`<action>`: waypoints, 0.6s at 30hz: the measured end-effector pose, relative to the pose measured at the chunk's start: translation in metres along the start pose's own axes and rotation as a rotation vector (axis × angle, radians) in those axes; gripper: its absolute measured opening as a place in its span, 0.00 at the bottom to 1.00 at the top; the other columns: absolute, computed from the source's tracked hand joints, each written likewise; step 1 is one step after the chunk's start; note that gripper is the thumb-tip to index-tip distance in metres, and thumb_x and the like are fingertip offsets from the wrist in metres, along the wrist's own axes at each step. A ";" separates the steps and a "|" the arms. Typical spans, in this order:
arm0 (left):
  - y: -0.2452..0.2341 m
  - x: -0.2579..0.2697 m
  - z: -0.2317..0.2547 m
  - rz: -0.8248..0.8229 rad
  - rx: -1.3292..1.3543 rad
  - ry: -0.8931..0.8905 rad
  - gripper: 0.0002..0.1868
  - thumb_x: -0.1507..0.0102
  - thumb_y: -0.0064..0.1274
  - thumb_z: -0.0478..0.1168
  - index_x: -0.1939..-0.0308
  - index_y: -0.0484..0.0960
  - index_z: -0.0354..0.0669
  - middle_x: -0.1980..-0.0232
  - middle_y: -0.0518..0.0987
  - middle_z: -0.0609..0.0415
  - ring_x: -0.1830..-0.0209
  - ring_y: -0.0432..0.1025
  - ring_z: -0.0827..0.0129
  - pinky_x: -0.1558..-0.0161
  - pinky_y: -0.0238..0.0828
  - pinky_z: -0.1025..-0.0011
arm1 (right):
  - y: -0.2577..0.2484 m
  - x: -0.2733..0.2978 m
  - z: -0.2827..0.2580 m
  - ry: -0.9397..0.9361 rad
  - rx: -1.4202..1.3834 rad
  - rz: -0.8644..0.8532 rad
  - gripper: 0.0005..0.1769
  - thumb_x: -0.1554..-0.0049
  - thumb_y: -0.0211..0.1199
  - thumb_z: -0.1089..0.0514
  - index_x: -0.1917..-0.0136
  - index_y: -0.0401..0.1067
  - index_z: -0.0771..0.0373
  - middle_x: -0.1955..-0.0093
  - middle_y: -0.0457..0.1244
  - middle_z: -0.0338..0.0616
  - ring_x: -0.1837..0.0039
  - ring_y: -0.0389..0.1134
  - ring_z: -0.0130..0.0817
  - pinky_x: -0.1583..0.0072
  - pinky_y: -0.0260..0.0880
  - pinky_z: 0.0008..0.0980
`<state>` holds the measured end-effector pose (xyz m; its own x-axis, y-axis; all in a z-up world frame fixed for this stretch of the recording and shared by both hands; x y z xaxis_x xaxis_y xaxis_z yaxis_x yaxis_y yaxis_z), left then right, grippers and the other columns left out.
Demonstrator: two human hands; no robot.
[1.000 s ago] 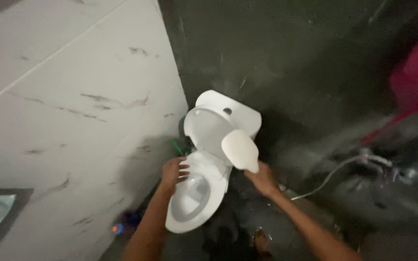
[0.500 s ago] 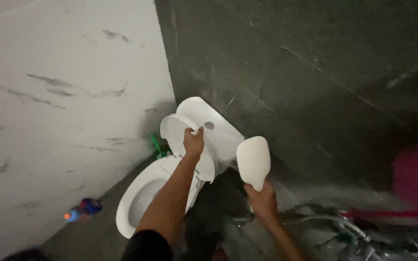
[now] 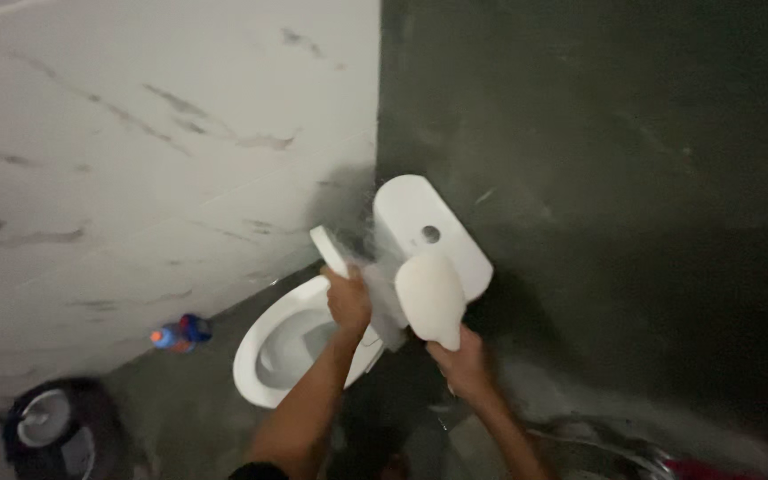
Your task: The person rinses a green toilet brush under a handheld shower head, then uses the shower to rinse the toilet seat, lid, and tank. Finally, the person uses a yellow cloth to wipe the toilet seat and lid dry.
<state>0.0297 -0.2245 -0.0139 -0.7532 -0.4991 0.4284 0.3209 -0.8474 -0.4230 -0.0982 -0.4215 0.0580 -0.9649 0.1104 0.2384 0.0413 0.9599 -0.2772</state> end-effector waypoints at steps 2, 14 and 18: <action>-0.024 -0.006 -0.026 0.088 0.046 0.036 0.32 0.32 0.45 0.46 0.29 0.54 0.35 0.43 0.75 0.26 0.46 0.73 0.36 0.43 0.68 0.48 | 0.021 0.000 0.010 -0.232 0.055 0.004 0.16 0.49 0.69 0.61 0.47 0.76 0.67 0.58 0.72 0.39 0.56 0.72 0.28 0.55 0.71 0.32; -0.137 -0.069 -0.167 0.133 0.233 -0.095 0.27 0.31 0.44 0.43 0.29 0.65 0.37 0.37 0.76 0.34 0.38 0.72 0.44 0.38 0.67 0.55 | 0.163 0.017 0.001 -0.002 0.212 -0.269 0.21 0.47 0.69 0.60 0.42 0.75 0.70 0.50 0.73 0.45 0.50 0.73 0.29 0.46 0.72 0.30; -0.166 -0.080 -0.190 0.094 0.259 -0.121 0.26 0.33 0.46 0.41 0.31 0.70 0.36 0.41 0.79 0.38 0.42 0.75 0.49 0.39 0.69 0.57 | 0.205 0.030 0.003 0.149 0.232 -0.265 0.18 0.45 0.68 0.60 0.44 0.77 0.71 0.55 0.73 0.53 0.55 0.70 0.36 0.52 0.71 0.37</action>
<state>-0.0726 -0.0094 -0.1293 -0.6448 -0.5820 0.4955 0.5330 -0.8070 -0.2544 -0.1195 -0.2221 0.0059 -0.8851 -0.0814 0.4582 -0.2809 0.8785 -0.3865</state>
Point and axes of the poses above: each hand's wrist, its own x-axis away from the middle knuckle, its own y-axis out of the palm, z = x × y, the point moved 1 cm from there along -x, towards the middle knuckle
